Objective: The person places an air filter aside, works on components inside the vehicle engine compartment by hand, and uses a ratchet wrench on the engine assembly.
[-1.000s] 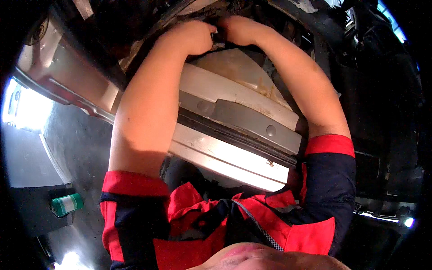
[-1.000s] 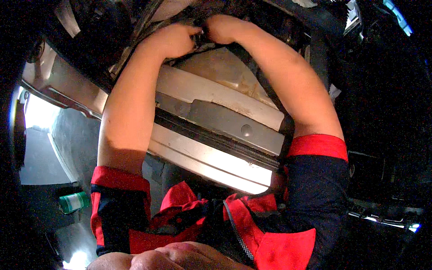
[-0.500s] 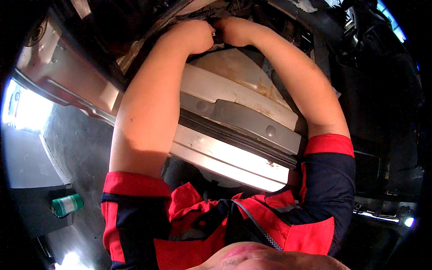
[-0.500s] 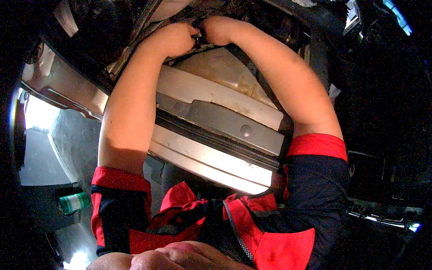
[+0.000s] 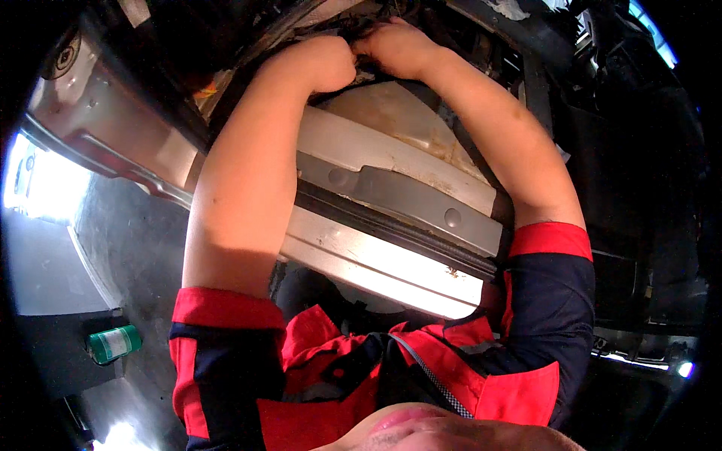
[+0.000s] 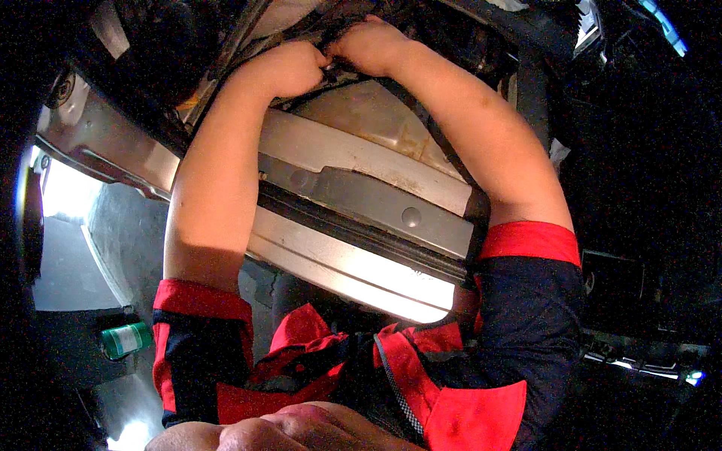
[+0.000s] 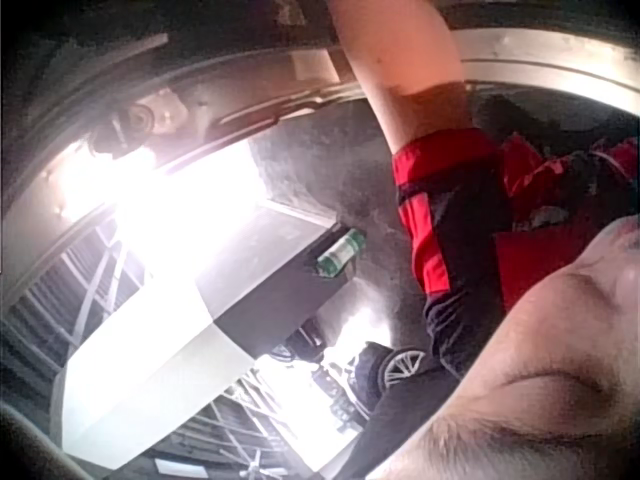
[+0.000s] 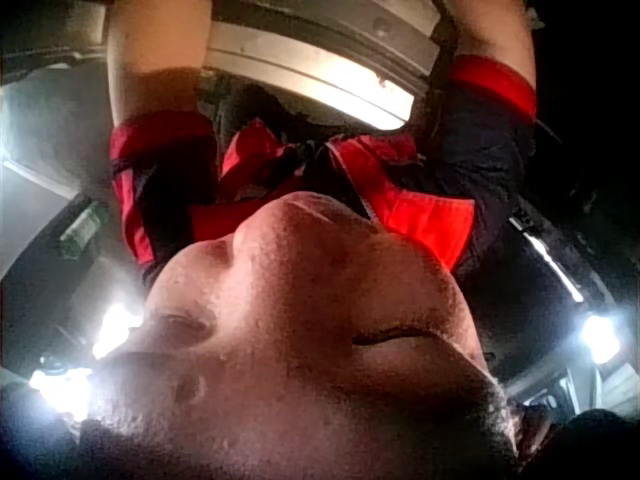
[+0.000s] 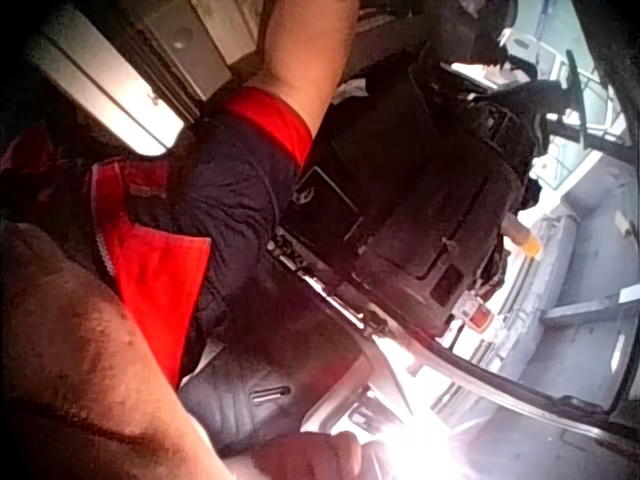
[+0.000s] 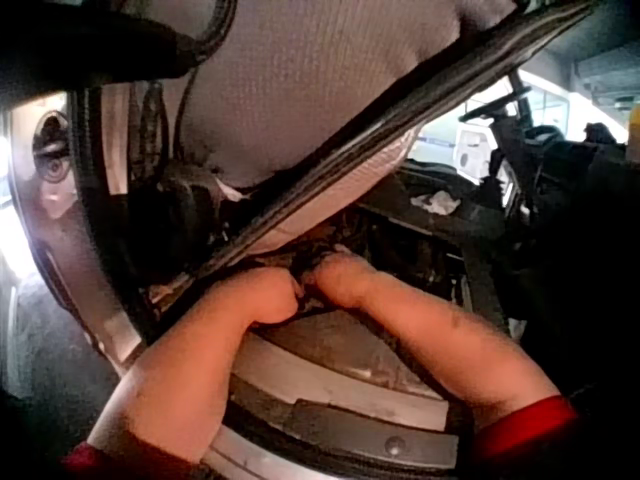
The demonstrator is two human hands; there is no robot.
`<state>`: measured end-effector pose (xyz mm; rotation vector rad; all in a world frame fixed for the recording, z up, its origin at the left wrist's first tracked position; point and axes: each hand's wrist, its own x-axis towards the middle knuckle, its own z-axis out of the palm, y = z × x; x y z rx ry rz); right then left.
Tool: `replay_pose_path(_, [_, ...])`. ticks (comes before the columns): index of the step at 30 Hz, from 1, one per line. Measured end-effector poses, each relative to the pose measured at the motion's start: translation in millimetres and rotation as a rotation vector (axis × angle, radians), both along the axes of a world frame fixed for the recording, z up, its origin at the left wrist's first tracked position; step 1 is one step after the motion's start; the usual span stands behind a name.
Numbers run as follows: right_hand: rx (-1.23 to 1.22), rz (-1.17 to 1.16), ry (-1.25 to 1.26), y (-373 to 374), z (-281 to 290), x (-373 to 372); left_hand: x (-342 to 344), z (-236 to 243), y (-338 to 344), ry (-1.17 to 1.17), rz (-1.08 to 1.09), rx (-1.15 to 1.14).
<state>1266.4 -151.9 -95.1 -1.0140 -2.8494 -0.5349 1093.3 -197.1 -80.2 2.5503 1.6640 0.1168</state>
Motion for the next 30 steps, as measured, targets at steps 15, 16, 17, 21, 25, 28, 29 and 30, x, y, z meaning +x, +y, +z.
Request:
replay_pose_path(15, [-0.375, -0.224, -0.276, -14.8, 20.1, -23.1, 10.3, 3.7, -2.5, 0.046, 0.037, -0.025])
replay_pose_path(16, [-0.357, -0.265, -0.34, -7.2, 18.7, -20.5, 14.3, 6.2, -4.5, 0.072, 0.05, -0.036])
replay_pose_path(17, [-0.332, -0.291, -0.406, -7.3, 22.8, -27.1, 11.0, 3.4, -5.4, 0.072, 0.059, -0.035])
replay_pose_path(21, [-0.246, -0.339, -0.255, -13.4, 11.5, -29.2, 10.5, 3.2, -10.2, 0.02, 0.057, -0.015])
replay_pose_path(25, [-0.282, -0.324, -0.218, 12.1, -3.6, -13.1, 16.0, 7.6, -9.2, 0.097, -0.007, -0.026])
replay_pose_path(28, [-0.21, -0.305, -0.159, -1.1, -1.2, -26.2, 5.5, -3.6, -5.4, 0.074, 0.01, -0.05])
replay_pose_path(29, [-0.292, -0.358, -0.22, 1.0, -3.7, -25.4, 9.6, -2.8, -6.0, 0.078, 0.038, -0.061])
replay_pose_path(30, [-0.288, -0.204, -0.241, 3.3, -4.3, -21.4, 11.6, -0.7, -5.7, 0.078, 0.032, -0.06])
